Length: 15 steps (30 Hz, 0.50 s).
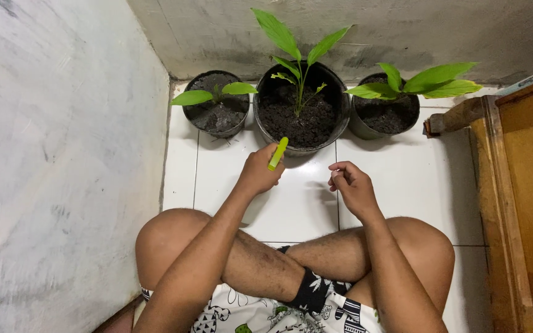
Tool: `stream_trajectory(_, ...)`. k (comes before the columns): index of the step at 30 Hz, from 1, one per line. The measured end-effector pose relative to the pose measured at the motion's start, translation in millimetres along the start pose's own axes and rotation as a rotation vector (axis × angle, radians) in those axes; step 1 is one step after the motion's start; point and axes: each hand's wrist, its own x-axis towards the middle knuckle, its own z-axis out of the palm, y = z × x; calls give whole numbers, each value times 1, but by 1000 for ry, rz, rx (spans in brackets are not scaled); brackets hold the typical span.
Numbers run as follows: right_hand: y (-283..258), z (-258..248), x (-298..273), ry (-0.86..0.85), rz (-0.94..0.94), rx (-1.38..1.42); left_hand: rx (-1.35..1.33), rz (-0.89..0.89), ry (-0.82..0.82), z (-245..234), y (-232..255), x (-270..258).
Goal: Watering small potted plants using a spray bottle while sitting on the floor
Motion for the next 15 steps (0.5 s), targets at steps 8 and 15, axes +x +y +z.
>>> stream_trajectory(8,-9,1,-6,12,36,-2,-41,-19,11,-1,4,-1)
stream_trajectory(15,-6,0,-4,19,20,17,-46,-28,29,-2,4,-1)
